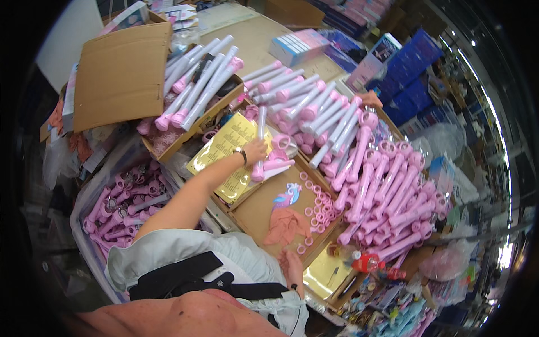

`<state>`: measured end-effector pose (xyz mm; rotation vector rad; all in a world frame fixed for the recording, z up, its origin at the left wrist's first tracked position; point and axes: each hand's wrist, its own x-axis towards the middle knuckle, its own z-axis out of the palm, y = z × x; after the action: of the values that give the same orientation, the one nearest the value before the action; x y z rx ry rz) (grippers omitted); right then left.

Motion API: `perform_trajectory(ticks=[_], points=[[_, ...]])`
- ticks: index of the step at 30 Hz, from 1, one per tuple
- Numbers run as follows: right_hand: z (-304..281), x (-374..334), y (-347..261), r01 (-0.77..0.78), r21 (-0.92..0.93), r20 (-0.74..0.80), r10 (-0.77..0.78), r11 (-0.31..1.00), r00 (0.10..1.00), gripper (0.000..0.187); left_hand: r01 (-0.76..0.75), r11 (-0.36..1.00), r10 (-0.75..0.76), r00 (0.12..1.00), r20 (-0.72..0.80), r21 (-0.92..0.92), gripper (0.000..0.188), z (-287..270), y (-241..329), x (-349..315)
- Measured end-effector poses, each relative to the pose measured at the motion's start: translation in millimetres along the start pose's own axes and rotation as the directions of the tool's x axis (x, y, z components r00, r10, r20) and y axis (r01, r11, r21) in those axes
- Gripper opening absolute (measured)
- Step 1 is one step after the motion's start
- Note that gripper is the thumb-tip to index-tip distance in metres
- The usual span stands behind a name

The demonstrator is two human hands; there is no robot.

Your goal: The person repeatedly picks up pink bubble-blower handles and white plastic tubes, inserts the tubes into the handles, and places the assembled units into a cardboard box. The person also wipes the bubble-blower heads with a cloth between assemblies.

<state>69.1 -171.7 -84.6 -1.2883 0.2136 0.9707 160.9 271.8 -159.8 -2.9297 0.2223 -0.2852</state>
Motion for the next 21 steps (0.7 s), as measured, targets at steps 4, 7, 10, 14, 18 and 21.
perform_trajectory(ticks=[4,7,10,14,18,21], points=[[-14.1,-11.9,7.0,0.031,0.092,-0.053,-0.026,0.995,0.998,0.027,0.131,0.978,-0.164,0.965,-0.206,-0.164,0.016,-24.4,15.4,0.1],[-24.9,-15.6,13.1,0.017,0.101,-0.083,-0.009,0.995,0.997,0.027,0.164,0.878,-0.335,0.882,-0.332,-0.45,0.03,-86.9,-0.7,15.0],[-28.6,-10.9,16.9,-0.024,0.142,-0.031,0.029,0.99,0.999,0.027,0.002,0.381,-0.689,0.668,-0.282,-0.925,0.035,-164.4,-56.6,22.7],[-23.1,-5.2,14.3,0.023,0.076,0.004,-0.023,0.997,1.0,0.027,-0.075,0.341,-0.906,0.24,-0.349,-0.937,0.036,-239.3,-169.1,-9.9],[-10.9,-5.9,6.5,-0.011,0.085,-0.05,0.015,0.996,0.999,0.028,0.462,0.47,-0.879,0.172,-0.445,-0.752,0.057,-235.4,-272.5,-65.4],[-4.6,-5.3,4.0,-0.026,0.081,-0.076,0.032,0.996,0.997,0.03,0.701,0.249,-0.966,0.132,-0.221,-0.669,0.069,-203.4,-318.2,-89.8]])
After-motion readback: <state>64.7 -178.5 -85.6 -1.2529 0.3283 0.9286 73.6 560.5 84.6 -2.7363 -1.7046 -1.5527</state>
